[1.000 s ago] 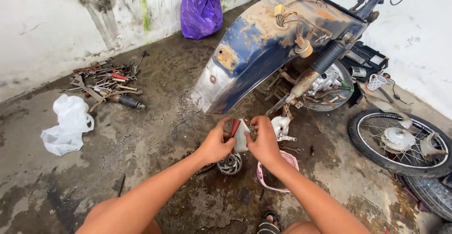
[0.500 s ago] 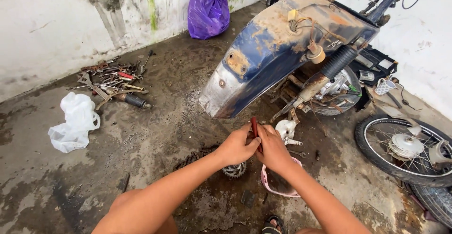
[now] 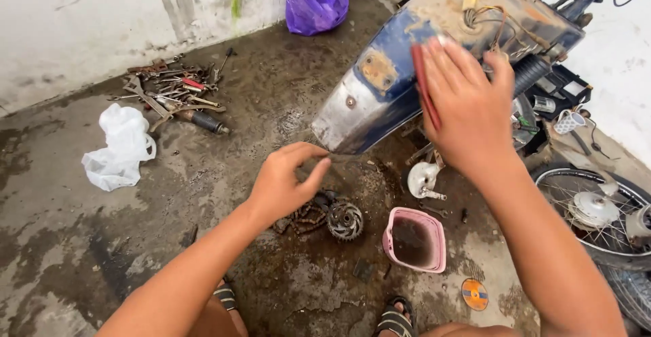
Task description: Hand-sanding a motorcycle fuel tank using sandpaper and water to prepare it for painting.
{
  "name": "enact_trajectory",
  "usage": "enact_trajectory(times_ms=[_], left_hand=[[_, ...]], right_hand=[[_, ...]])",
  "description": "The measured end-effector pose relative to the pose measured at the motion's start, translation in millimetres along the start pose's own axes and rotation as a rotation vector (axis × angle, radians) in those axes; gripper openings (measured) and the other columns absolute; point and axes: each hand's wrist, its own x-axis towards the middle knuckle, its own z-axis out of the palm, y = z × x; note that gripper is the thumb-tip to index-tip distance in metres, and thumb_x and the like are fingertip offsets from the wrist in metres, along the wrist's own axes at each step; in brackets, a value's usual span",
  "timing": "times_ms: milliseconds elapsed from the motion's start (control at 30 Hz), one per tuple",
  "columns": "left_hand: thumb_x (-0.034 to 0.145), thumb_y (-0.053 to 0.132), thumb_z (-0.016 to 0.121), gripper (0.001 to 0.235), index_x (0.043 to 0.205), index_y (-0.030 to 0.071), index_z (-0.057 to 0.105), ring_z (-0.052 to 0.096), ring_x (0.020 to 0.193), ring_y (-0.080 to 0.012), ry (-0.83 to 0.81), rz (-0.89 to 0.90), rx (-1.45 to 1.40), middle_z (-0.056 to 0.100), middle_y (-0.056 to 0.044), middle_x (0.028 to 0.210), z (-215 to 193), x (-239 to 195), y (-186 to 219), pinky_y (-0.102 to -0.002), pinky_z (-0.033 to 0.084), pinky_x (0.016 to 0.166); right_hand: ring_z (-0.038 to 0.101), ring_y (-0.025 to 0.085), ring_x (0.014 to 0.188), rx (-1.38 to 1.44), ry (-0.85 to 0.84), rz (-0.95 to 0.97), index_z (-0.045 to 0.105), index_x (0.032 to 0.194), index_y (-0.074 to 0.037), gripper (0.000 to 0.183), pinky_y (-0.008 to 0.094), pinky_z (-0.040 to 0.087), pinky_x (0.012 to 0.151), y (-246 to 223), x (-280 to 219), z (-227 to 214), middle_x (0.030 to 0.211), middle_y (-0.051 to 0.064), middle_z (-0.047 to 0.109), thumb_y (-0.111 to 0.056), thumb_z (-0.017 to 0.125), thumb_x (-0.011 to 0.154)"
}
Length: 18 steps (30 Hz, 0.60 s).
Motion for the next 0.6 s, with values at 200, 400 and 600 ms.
enact_trajectory(times_ms=[200, 400, 600], left_hand=[[0.096, 0.026, 0.067, 0.032, 0.121, 0.005, 0.070, 0.057, 0.127, -0.0311, 0.145, -0.079, 0.068, 0.064, -0.014, 0.130, -20, -5, -24, -0.051, 0.047, 0.106], [0.098, 0.030, 0.064, 0.039, 0.127, 0.005, 0.065, 0.059, 0.127, -0.0292, 0.161, -0.166, 0.027, 0.064, -0.013, 0.132, -29, -1, -30, -0.048, 0.048, 0.106], [0.098, 0.031, 0.063, 0.041, 0.131, 0.007, 0.063, 0.063, 0.120, -0.0266, 0.095, -0.240, -0.024, 0.065, -0.011, 0.131, -16, 3, -36, -0.042, 0.053, 0.095]], right_hand=[[0.012, 0.022, 0.157, -0.213, -0.390, -0.036, 0.014, 0.164, -0.009, 0.090, 0.063, 0.014, 0.121, -52, 39, 32, 0.171, 0.008, 0.013, -0.074, 0.006, 0.101], [0.033, 0.025, 0.149, -0.061, -0.346, 0.005, 0.024, 0.163, -0.015, 0.067, 0.070, 0.010, 0.118, -45, 54, 16, 0.165, 0.007, 0.035, -0.049, 0.026, 0.105], [0.037, 0.023, 0.154, -0.133, -0.190, -0.149, 0.041, 0.163, -0.010, 0.065, 0.066, 0.006, 0.122, -25, 40, 38, 0.167, 0.009, 0.042, -0.049, 0.022, 0.115]])
